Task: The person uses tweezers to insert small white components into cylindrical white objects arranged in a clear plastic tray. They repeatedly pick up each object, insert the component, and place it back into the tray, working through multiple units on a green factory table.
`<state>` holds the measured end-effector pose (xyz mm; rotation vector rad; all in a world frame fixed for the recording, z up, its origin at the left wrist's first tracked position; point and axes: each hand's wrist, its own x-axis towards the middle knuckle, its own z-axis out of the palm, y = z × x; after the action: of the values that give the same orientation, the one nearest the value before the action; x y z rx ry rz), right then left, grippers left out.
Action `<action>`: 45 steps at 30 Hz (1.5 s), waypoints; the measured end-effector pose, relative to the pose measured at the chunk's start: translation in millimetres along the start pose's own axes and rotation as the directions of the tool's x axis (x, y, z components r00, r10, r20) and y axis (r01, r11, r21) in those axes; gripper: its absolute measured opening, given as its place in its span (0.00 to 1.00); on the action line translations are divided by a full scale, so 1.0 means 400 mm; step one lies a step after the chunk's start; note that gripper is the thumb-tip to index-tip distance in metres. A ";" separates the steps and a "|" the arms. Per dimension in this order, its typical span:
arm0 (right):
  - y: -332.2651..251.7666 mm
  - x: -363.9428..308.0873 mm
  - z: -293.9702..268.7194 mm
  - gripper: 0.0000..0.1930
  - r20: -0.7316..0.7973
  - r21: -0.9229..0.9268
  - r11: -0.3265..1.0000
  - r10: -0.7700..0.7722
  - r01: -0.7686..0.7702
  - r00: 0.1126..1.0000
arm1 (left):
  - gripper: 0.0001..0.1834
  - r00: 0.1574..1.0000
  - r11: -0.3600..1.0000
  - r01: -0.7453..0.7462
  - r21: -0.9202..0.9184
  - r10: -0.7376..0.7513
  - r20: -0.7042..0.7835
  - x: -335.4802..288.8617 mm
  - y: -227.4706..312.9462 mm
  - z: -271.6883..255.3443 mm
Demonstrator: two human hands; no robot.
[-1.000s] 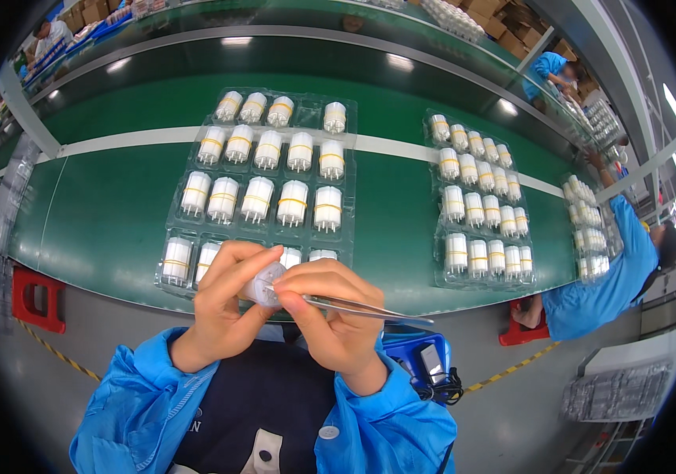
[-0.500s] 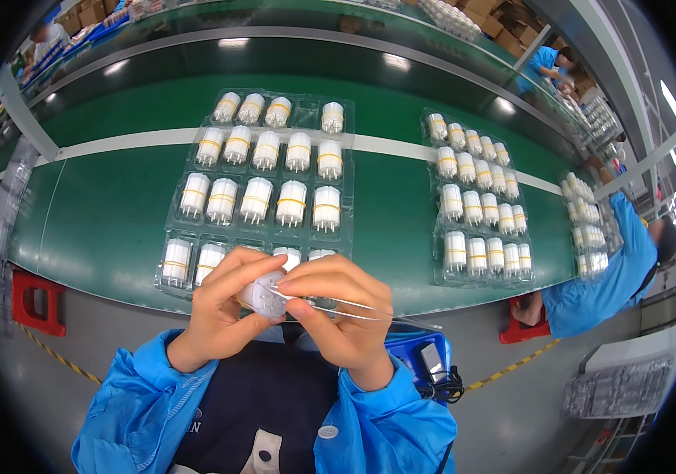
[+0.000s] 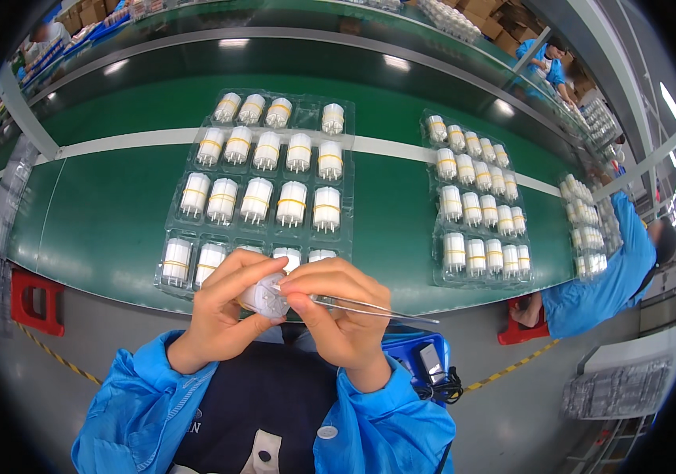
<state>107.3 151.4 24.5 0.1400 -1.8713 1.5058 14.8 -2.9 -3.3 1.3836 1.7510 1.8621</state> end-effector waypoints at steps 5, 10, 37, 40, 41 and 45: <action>-0.003 0.005 0.000 0.04 0.015 -0.039 0.999 0.018 -0.018 1.000 | 0.31 1.000 0.997 -0.019 0.074 0.021 -0.019 -0.001 0.002 0.001; -0.014 0.017 -0.002 0.04 0.074 -0.120 0.993 -0.014 0.023 0.997 | 0.32 0.997 0.987 -0.061 0.149 0.067 -0.036 0.003 0.006 0.004; 0.003 -0.026 0.030 0.05 -0.128 0.099 0.992 0.091 -0.079 0.988 | 0.32 0.964 0.938 -0.185 0.294 0.232 -0.132 0.017 -0.021 0.030; 0.002 -0.024 0.030 0.05 -0.122 0.089 0.991 0.108 -0.098 0.987 | 0.32 0.962 0.933 -0.183 0.311 0.234 -0.137 0.018 -0.022 0.029; 0.002 -0.024 0.030 0.05 -0.119 0.083 0.991 0.111 -0.102 0.987 | 0.32 0.962 0.931 -0.181 0.317 0.234 -0.139 0.018 -0.022 0.029; 0.007 -0.020 0.033 0.04 -0.119 0.105 0.989 0.115 -0.103 0.986 | 0.32 0.962 0.927 -0.172 0.335 0.231 -0.145 0.018 -0.022 0.029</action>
<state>105.7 138.0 16.8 -0.0114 -1.7309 1.6437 15.9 12.2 -9.6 1.6075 2.1538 1.9242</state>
